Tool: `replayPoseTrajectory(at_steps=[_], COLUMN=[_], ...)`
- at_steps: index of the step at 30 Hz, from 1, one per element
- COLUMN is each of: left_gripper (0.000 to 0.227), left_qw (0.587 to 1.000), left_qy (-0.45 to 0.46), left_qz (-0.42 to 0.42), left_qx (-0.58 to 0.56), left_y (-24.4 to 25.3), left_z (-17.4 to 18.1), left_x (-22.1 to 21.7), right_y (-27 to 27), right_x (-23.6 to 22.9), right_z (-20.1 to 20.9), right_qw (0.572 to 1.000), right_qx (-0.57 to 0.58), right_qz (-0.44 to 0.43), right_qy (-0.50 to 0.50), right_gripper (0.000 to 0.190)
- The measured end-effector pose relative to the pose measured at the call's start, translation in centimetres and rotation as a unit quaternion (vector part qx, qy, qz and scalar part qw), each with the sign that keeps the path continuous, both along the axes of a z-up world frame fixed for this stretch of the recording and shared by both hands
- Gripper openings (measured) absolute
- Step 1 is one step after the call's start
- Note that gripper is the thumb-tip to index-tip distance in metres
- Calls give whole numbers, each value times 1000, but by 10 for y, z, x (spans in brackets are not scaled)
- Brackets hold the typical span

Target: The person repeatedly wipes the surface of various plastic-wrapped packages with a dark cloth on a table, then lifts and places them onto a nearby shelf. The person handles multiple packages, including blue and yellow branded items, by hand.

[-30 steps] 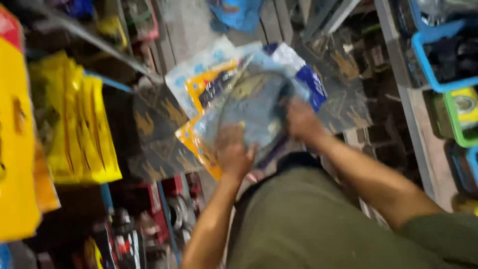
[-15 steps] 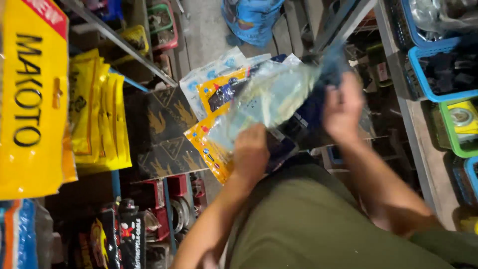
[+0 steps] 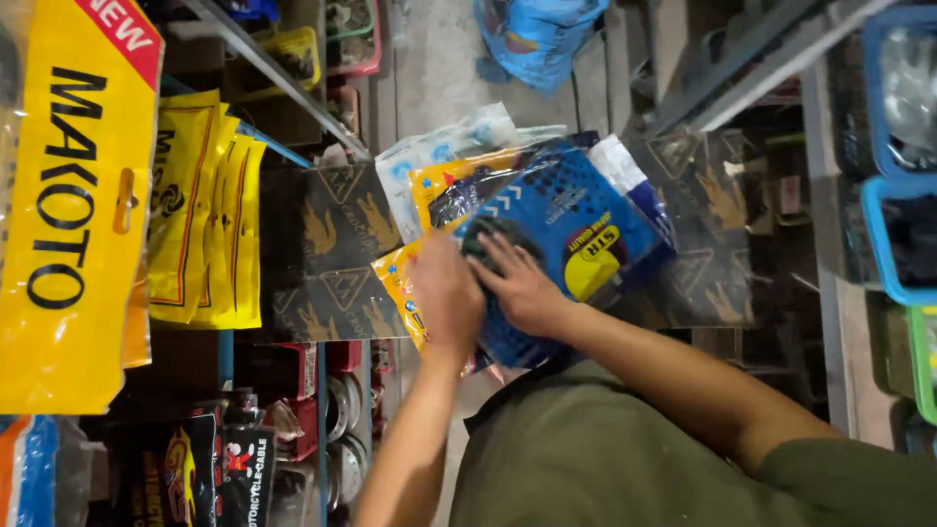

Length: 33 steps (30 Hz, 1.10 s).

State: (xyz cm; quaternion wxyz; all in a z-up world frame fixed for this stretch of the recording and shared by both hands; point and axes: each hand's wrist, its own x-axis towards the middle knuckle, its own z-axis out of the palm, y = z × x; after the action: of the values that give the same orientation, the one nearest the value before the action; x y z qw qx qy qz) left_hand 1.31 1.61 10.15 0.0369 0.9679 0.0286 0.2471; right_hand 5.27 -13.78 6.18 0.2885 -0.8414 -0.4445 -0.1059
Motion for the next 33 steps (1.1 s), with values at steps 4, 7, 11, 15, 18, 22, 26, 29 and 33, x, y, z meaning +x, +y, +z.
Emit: replayPoseTrajectory(at_steps=[4, 7, 11, 15, 18, 22, 26, 29, 33], left_gripper=[57, 65, 68, 67, 64, 69, 65, 54, 53], left_qw=[974, 948, 933, 942, 939, 947, 931, 928, 929], left_qy=[197, 247, 278, 285, 298, 266, 204, 103, 105], left_qz=[58, 42, 54, 65, 75, 67, 68, 60, 41], left_qx=[-96, -197, -222, -165, -152, -167, -294, -354, -352], left_y=[-29, -28, -29, -28, -28, -33, -29, -24, -17], left_z=[-70, -54, -49, -68, -133, -64, -105, -121, -125], left_x=[-37, -39, -36, -36, -49, -40, -37, -34, -41], right_y=[-24, -52, -54, 48, 29, -33, -56, -17, -51], right_x=[53, 120, 162, 55, 59, 146, 135, 14, -56], right_z=[-56, -87, -105, 3, -42, -59, -105, -114, -131], right_qw=[989, 981, 946, 996, 979, 994, 953, 975, 986], right_qx=[-57, -88, -153, 45, 62, -65, -139, -106, -46], right_qz=[84, -84, -220, 38, 174, -9, -257, -173, 151], right_qy=[-112, -150, -184, 73, 91, -82, -86, -94, -57], right_gripper=[60, 45, 58, 62, 57, 52, 62, 60, 46])
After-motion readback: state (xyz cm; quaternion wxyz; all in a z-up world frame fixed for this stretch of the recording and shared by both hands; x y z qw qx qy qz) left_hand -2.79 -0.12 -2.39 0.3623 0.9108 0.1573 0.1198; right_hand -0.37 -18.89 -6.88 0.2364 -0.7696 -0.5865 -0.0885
